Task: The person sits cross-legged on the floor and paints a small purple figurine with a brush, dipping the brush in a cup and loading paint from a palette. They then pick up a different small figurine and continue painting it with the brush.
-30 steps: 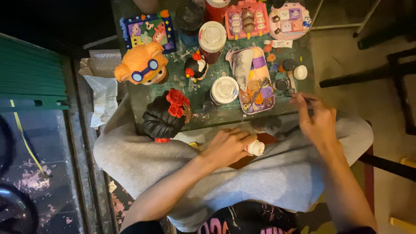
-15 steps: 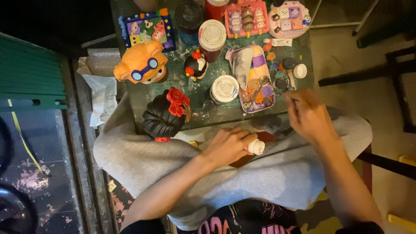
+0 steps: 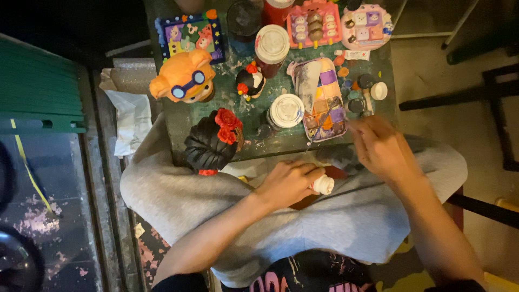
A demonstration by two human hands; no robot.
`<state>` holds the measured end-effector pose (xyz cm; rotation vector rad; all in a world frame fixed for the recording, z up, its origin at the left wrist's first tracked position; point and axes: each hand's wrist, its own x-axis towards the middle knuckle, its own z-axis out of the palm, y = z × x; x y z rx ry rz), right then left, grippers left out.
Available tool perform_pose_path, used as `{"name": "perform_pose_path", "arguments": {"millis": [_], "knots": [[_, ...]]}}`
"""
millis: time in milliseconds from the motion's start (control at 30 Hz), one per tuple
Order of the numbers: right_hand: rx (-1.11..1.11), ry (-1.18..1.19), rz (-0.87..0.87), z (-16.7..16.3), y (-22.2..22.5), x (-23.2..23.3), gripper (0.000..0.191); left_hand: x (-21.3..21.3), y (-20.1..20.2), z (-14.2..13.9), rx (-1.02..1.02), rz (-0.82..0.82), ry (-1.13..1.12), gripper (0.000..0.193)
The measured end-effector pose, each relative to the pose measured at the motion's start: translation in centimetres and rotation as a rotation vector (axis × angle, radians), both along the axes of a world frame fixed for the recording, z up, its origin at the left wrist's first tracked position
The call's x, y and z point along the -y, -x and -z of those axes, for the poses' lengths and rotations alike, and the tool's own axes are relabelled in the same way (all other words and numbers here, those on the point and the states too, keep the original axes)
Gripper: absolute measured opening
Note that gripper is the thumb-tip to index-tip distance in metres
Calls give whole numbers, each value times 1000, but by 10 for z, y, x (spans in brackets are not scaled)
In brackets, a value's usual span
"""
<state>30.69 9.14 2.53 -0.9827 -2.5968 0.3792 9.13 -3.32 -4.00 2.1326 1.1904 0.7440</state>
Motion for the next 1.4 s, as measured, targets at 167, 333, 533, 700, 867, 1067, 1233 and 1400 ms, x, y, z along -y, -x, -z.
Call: {"name": "perform_pose_path", "arguments": {"millis": [167,333,533,700,867,1067,1233,1400], "knots": [[18,-32,8,0,5,0,23,-1,-1,3,29,-2,-23,49],[87,44,59,-2,4,1,26,2,0,4,19,-18,-50,48],[164,79,99,-2,2,-2,18,3,0,4,62,-20,-84,48],[171,25,36,-3,4,-5,18,4,0,4,15,-5,-33,45],[197,55,77,-8,7,-10,13,4,1,4,14,-11,-55,46],[175,94,91,-15,7,-12,18,5,1,2,8,-10,-24,44],[131,115,84,-16,4,-10,20,5,1,0,21,-11,-21,44],[132,122,116,-10,1,-14,18,5,0,-1,8,1,-20,44]]}}
